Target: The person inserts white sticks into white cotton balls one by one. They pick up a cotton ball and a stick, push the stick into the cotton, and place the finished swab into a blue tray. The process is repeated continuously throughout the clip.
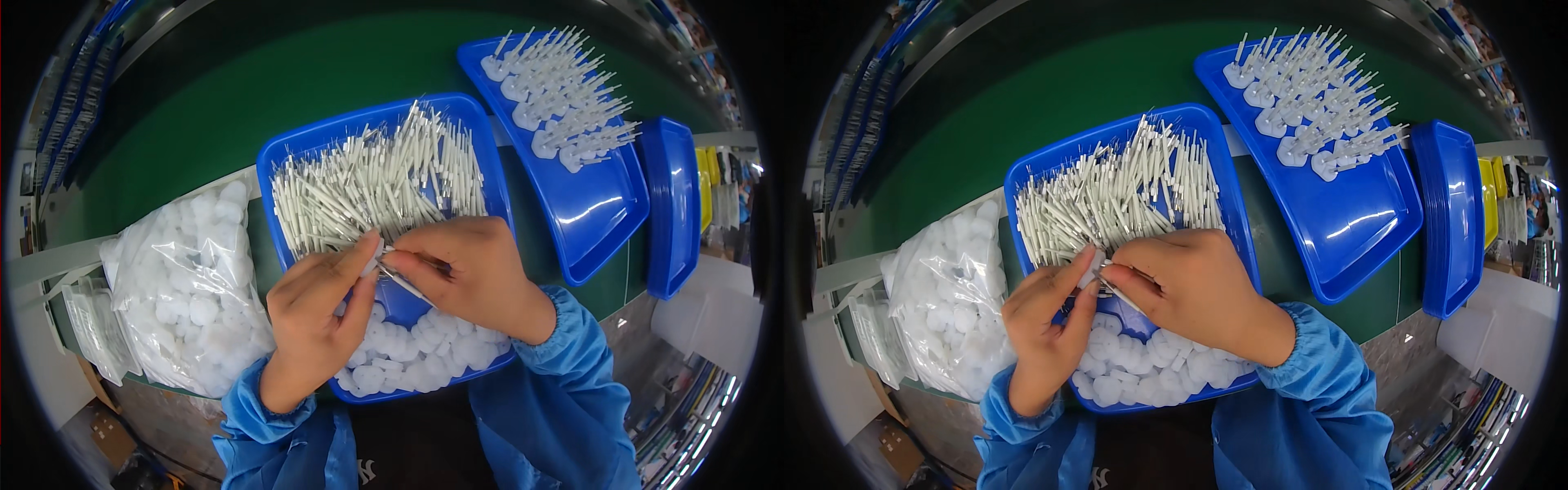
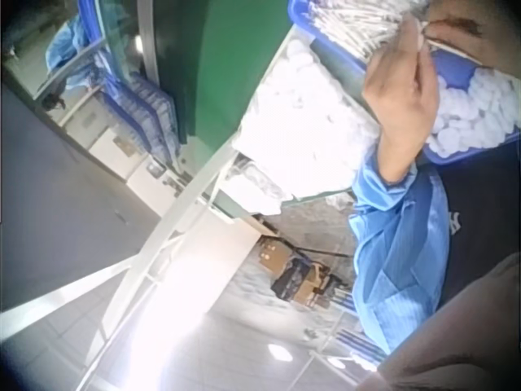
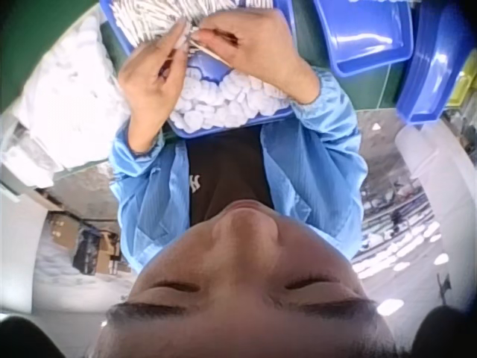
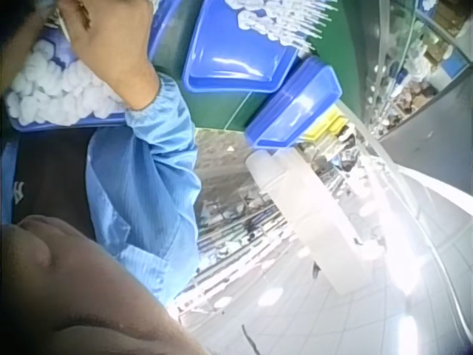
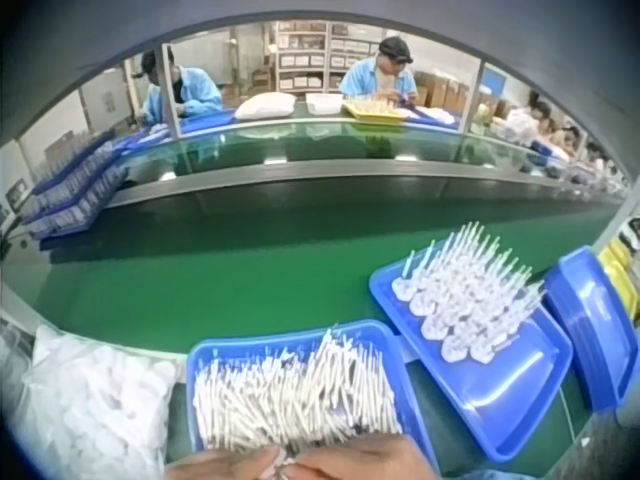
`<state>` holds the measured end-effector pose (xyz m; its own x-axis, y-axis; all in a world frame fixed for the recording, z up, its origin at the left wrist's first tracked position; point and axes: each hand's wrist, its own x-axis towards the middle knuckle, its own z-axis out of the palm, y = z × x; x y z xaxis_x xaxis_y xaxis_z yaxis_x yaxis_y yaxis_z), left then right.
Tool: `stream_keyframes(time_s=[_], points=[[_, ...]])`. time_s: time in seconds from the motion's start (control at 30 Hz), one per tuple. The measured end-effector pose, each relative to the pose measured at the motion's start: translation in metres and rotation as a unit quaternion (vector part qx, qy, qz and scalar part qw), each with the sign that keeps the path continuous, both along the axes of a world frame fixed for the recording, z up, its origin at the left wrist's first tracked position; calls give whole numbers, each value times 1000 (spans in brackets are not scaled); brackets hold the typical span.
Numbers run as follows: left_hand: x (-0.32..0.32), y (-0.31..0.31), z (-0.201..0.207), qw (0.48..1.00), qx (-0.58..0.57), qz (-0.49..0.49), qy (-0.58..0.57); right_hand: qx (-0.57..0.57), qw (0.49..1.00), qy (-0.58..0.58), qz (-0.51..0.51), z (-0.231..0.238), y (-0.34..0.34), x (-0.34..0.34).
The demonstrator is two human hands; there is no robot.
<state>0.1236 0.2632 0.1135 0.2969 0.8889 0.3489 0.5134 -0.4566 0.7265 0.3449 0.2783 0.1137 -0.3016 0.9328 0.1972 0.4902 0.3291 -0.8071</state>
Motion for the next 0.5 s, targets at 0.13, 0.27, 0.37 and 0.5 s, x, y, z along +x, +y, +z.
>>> stream_keyframes(time_s=[0.13, 0.27, 0.37, 0.5], points=[[0, -3, 2, 1000, -27, -8, 4, -5, 999, 35, -3, -2, -1, -1], [-1, -1, 2, 993, -89, -16, -81, 1, 998, 56, -25, 3, -2, -4], [-4, -2, -6, 969, -163, -14, -185, 0, 998, 67, -8, 6, -1, 3], [-8, 2, -2, 973, -112, -11, -200, 44, 991, 126, 15, 4, 7, 5]])
